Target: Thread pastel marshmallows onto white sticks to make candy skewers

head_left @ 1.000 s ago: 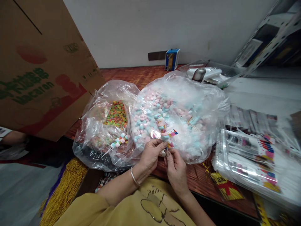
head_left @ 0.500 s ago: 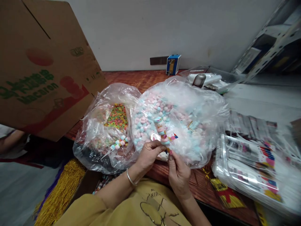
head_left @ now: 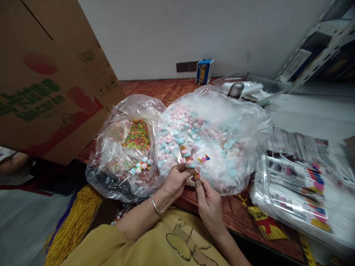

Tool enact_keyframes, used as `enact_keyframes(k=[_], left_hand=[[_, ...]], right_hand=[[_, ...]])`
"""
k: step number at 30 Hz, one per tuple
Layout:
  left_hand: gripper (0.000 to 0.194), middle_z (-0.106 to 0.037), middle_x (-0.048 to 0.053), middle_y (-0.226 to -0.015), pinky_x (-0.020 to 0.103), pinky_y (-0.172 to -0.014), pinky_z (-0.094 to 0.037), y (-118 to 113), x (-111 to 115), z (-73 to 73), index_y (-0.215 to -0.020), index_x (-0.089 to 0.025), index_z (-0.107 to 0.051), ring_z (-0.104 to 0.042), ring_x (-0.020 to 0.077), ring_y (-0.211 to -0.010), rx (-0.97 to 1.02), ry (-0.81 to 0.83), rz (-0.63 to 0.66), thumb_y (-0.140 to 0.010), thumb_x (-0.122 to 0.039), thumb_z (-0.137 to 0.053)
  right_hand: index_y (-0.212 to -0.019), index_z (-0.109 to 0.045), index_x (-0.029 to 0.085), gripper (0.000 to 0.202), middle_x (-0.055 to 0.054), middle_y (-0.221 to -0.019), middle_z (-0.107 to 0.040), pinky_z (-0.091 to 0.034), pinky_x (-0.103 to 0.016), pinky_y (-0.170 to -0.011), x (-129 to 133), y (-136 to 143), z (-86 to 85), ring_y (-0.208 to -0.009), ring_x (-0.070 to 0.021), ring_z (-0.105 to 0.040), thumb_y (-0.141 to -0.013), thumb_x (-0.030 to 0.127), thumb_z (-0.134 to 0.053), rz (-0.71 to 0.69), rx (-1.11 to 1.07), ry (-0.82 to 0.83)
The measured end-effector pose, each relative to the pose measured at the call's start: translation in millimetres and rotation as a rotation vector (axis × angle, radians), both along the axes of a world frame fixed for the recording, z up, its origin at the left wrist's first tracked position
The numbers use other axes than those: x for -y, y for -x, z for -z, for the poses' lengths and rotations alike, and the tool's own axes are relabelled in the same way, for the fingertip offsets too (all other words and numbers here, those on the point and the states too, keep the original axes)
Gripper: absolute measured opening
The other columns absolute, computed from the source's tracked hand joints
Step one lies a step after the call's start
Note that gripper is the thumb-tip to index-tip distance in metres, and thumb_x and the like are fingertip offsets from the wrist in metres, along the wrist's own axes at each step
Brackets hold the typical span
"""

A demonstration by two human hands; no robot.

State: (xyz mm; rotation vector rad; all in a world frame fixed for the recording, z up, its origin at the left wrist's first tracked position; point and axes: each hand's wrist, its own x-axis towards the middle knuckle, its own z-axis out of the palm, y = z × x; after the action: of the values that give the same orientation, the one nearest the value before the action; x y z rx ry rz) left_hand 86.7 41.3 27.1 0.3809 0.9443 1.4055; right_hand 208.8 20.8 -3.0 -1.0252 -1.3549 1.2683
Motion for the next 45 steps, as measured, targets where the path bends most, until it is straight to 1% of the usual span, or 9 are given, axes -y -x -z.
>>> enact_keyframes(k=[3, 8, 12, 16, 21, 27, 32, 37, 45], left_hand=[[0.039, -0.074, 0.004, -0.069, 0.023, -0.067, -0.051, -7, 1, 1.8, -0.072, -0.014, -0.079, -0.063, 0.0110, -0.064, 0.001, 0.014, -0.051, -0.049, -0.038, -0.101], [0.044, -0.076, 0.006, -0.074, 0.028, -0.076, -0.056, -14, -1, 7.3, -0.080, -0.014, -0.081, -0.070, 0.0163, -0.071, 0.016, 0.041, -0.096, -0.048, -0.036, -0.100], [0.039, -0.079, 0.007, -0.081, 0.032, -0.089, -0.055, -17, 1, 8.9, -0.083, -0.015, -0.082, -0.073, 0.0194, -0.083, -0.055, 0.004, -0.138, -0.053, -0.033, -0.098], [0.036, -0.080, 0.011, -0.098, 0.036, -0.097, -0.052, -11, 3, 9.4, -0.082, -0.017, -0.082, -0.072, 0.0243, -0.100, -0.021, -0.077, -0.032, -0.057, -0.038, -0.097], [0.046, -0.078, 0.017, -0.104, 0.039, -0.083, -0.055, 12, 7, 14.2, -0.075, -0.015, -0.079, -0.072, 0.0293, -0.096, 0.022, 0.001, 0.445, -0.049, -0.047, -0.099], [0.048, -0.072, 0.006, -0.074, 0.034, -0.064, -0.056, 15, 14, 11.0, -0.056, -0.018, -0.068, -0.066, 0.0193, -0.065, -0.222, -0.018, 0.440, -0.050, -0.056, -0.096], [0.038, -0.077, 0.006, -0.079, 0.034, -0.074, -0.059, 23, 14, 7.4, -0.069, -0.019, -0.075, -0.071, 0.0203, -0.072, -0.593, -0.161, 0.236, -0.068, -0.055, -0.088], [0.027, -0.080, 0.006, -0.085, 0.033, -0.079, -0.059, 35, 18, 12.8, -0.084, -0.019, -0.081, -0.074, 0.0220, -0.082, -0.791, -0.230, 0.158, -0.079, -0.046, -0.082], [0.024, -0.079, 0.004, -0.082, 0.035, -0.085, -0.059, 41, 31, 20.8, -0.086, -0.019, -0.082, -0.074, 0.0227, -0.082, -0.834, -0.197, 0.147, -0.078, -0.042, -0.082]], right_hand=[[-0.103, -0.071, 0.020, 0.029, -0.006, -0.091, -0.073, -0.056, -0.031, -0.076, 2, 3, 3.6, -0.083, -0.0199, -0.069, -0.106, 0.038, -0.048, 0.043, 0.159, -0.156], [-0.130, -0.061, 0.014, 0.031, -0.014, -0.105, -0.077, -0.055, -0.030, -0.063, -2, 9, 17.8, -0.078, -0.0222, -0.074, -0.104, 0.030, -0.058, 0.399, 0.521, -0.594], [-0.122, -0.066, 0.015, 0.022, -0.012, -0.093, -0.078, -0.052, -0.030, -0.061, -8, 7, 22.0, -0.071, -0.0206, -0.071, -0.103, 0.018, -0.055, 0.424, 0.641, -0.809], [-0.104, -0.068, 0.020, 0.018, -0.003, -0.078, -0.069, -0.049, -0.026, -0.053, -10, 3, 10.3, -0.057, -0.0132, -0.061, -0.104, 0.032, -0.054, 0.149, 0.098, -0.308], [-0.094, -0.057, 0.024, 0.036, 0.017, -0.053, -0.028, -0.018, -0.015, -0.032, -4, 2, -1.6, -0.034, -0.0019, -0.006, -0.087, 0.055, -0.074, -0.479, -0.699, 0.529], [-0.087, -0.057, 0.023, 0.046, 0.013, -0.059, -0.046, -0.035, -0.020, -0.035, 14, -2, 2.1, -0.032, -0.0030, -0.025, -0.078, 0.063, -0.079, -0.462, -0.730, 0.615], [-0.100, -0.072, 0.021, 0.016, -0.003, -0.092, -0.074, -0.052, -0.030, -0.074, 30, -53, 8.2, -0.077, -0.0165, -0.068, -0.097, 0.031, -0.060, -0.025, 0.174, 0.133], [-0.095, -0.072, 0.019, 0.020, -0.011, -0.102, -0.074, -0.049, -0.034, -0.077, 44, -117, 33.7, -0.089, -0.0245, -0.069, -0.098, 0.022, -0.053, 0.240, 0.994, 0.046], [-0.109, -0.073, 0.023, 0.024, -0.008, -0.106, -0.069, -0.044, -0.029, -0.066, 56, -122, 46.5, -0.087, -0.0211, -0.066, -0.100, 0.021, -0.051, 0.158, 1.237, -0.028]])
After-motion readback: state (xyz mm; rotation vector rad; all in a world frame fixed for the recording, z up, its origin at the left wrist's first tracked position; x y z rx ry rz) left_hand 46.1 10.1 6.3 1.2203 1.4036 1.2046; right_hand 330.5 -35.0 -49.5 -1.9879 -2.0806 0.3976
